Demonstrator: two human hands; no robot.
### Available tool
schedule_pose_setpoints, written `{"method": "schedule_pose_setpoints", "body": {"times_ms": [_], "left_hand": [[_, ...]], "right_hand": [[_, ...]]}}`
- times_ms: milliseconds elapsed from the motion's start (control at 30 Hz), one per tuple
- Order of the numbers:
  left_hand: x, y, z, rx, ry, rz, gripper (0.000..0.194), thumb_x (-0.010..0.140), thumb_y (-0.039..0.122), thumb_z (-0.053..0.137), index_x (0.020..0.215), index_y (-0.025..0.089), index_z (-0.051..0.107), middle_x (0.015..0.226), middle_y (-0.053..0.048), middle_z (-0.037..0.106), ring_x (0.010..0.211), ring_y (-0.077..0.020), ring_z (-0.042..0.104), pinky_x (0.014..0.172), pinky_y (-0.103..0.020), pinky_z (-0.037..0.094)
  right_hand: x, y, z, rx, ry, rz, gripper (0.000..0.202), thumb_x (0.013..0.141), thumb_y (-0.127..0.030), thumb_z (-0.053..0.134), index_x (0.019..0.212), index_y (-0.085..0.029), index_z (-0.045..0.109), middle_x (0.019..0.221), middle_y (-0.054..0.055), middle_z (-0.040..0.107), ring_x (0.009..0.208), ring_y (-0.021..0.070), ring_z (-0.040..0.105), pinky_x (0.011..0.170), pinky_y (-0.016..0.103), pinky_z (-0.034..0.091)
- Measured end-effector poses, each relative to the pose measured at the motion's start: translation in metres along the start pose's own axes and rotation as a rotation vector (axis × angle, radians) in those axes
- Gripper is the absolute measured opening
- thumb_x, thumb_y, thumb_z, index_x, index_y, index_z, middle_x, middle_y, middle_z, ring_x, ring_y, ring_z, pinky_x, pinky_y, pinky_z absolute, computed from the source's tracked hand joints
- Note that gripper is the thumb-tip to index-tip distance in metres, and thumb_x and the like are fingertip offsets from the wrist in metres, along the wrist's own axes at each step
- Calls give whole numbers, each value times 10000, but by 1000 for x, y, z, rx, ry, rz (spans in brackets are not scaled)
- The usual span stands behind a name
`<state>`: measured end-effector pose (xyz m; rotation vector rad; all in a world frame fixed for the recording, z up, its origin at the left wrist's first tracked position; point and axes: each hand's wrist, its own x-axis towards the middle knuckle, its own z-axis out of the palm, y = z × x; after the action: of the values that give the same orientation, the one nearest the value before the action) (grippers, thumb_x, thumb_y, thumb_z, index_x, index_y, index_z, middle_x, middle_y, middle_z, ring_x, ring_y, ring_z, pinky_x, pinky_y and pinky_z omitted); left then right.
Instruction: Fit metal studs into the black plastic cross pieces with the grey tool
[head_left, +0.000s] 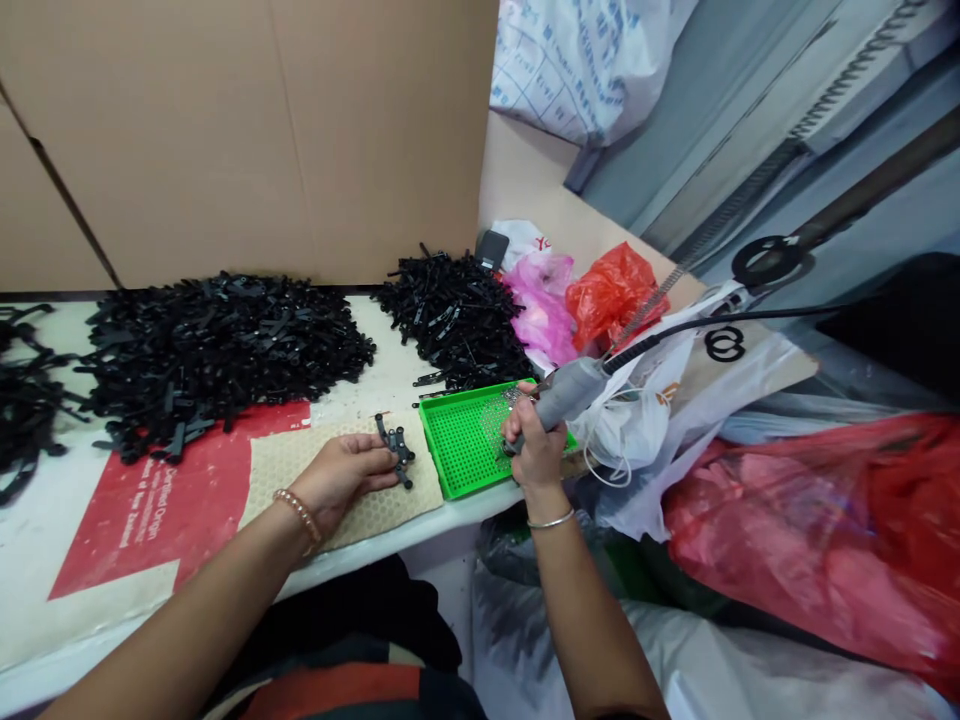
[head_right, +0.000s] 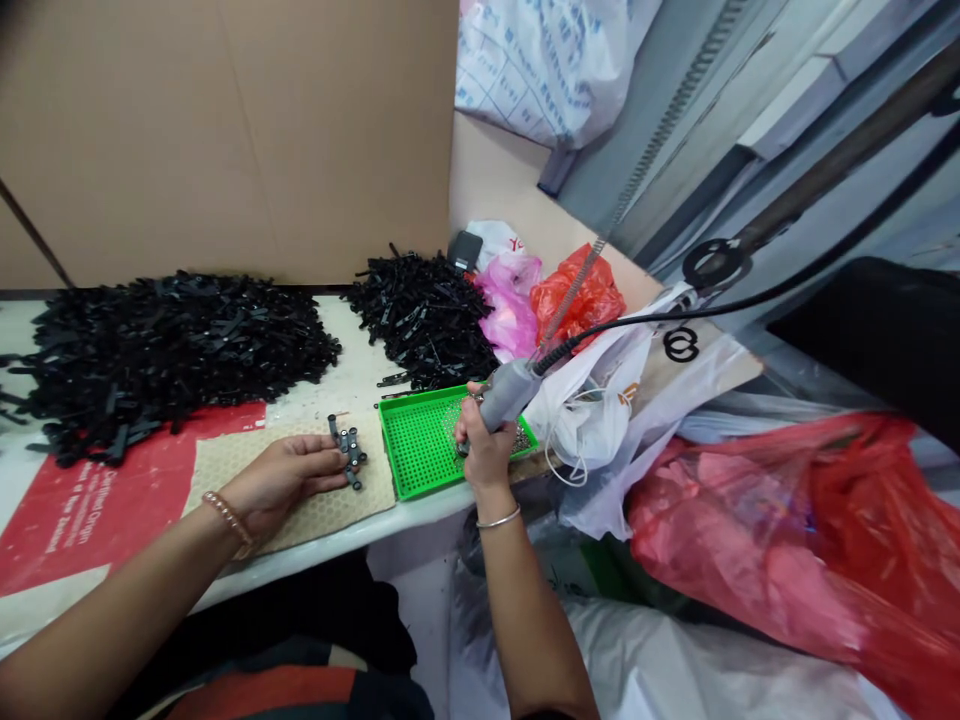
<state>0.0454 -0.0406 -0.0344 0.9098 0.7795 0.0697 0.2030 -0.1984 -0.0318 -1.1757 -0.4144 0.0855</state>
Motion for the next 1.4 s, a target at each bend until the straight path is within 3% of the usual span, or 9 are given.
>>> {"method": "schedule_pose_setpoints", "body": {"times_ms": [700,867,967,1100,1267,1400], "left_hand": [[-1,0,4,-10,43,-17,116,627,-15,695,689,82,709,717,-75,722,641,-131,675,625,-189,569],[-1,-1,4,-22,30,0,111,640,-7,684,700,83,711,718,-72,718,632,-123,666,609,-187,562],[0,-2,3,-29,24,11,119,623,-2,696,701,87,710,741,-74,720,646,-122,664,620,-192,559],[-1,-2,4,-26,28,22,107,605,7,710,675,87,704,731,-69,712,630,-113,648,613,-193,553],[2,-5,2,-48,-7,38,130,574,35,732,688,94,707,710,-42,692,603,-96,622,611,-194,545],[7,-10,-1,-54,-63,67,188,546,94,772,721,89,704,741,-51,688,618,-103,623,628,-210,547]], "right_hand": [[-3,7,-6,-56,-56,-4,267,748,-361,708,878,-178,563,545,-77,447,396,66,397,399,196,354],[-2,2,-5,-11,-46,-11,275,761,-318,710,955,-168,584,538,-78,445,414,66,401,416,189,350],[1,-14,9,97,-12,-40,274,763,-328,699,965,-181,588,518,-91,407,413,57,358,429,180,339],[-3,-29,52,255,-45,-5,310,757,-438,666,955,-221,564,516,-107,321,400,53,290,442,185,329],[-17,-12,103,276,-144,156,362,734,-477,656,961,-225,528,527,-105,303,403,59,285,434,195,305],[-22,2,115,300,-186,218,355,734,-443,666,961,-213,520,525,-107,322,403,56,296,439,193,313]]}}
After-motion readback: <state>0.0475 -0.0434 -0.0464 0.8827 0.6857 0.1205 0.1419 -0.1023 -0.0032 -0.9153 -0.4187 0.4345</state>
